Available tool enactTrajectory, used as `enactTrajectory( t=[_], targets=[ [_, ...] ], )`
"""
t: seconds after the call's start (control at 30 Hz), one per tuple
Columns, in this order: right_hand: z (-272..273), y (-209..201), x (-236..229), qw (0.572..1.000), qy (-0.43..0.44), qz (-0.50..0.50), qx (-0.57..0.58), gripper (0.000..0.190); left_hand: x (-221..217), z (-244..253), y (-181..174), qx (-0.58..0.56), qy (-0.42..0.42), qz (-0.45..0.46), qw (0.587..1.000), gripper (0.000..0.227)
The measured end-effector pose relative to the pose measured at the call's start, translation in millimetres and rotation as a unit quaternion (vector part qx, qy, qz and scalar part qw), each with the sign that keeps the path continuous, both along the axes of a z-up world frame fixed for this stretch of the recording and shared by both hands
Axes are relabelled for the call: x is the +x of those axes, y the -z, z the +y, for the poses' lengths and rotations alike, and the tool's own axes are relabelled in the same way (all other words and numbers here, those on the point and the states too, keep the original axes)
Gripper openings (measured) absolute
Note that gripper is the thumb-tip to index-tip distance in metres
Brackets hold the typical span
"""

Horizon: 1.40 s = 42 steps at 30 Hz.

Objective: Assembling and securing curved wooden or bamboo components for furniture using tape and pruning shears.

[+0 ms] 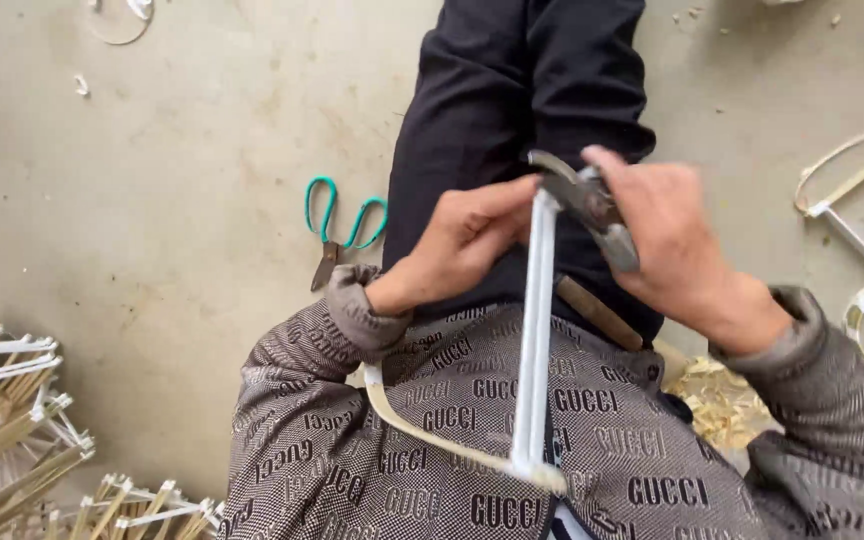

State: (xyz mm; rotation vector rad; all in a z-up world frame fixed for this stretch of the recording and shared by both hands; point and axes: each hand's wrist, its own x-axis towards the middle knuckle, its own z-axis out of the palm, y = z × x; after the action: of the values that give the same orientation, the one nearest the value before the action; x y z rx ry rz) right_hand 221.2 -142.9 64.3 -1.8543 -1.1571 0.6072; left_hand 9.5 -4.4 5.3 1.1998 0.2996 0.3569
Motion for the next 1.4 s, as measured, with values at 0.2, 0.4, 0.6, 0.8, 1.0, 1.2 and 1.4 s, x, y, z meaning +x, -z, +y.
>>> enactTrajectory(
  t=[0.2,0.4,0.6,0.8,1.0,1.2,1.4],
  targets=[
    [10,22,6,0.947,-0.170,-0.265,-0.066,0.075,-21,59,2,-0.050,-0.224,0.041,0.972,0.030],
    [52,11,-5,0.939,-0.170,-0.289,-0.081,0.096,-37,98,29,-0.108,-0.298,-0.028,0.948,0.019],
    [39,-8,4,0.961,-0.186,0.188,-0.086,0.060,-31,104,4,-0.136,-0.384,-0.102,0.908,0.014],
    [7,6,4,0.872,-0.205,0.440,-0.071,0.062,-16,102,13,-0.067,-0.387,-0.170,0.904,0.017],
    [-12,28,-18,0.832,-0.165,0.529,0.026,0.025,-2,99,27,-0.088,-0.403,-0.178,0.894,0.017],
    [-15,20,-29,0.798,-0.164,0.578,0.034,0.022,10,94,23,-0.139,-0.355,-0.171,0.908,0.023],
    [-14,12,-35,0.805,-0.184,0.563,-0.006,0.022,26,87,-17,-0.140,-0.308,-0.144,0.930,0.014]
  ],
)
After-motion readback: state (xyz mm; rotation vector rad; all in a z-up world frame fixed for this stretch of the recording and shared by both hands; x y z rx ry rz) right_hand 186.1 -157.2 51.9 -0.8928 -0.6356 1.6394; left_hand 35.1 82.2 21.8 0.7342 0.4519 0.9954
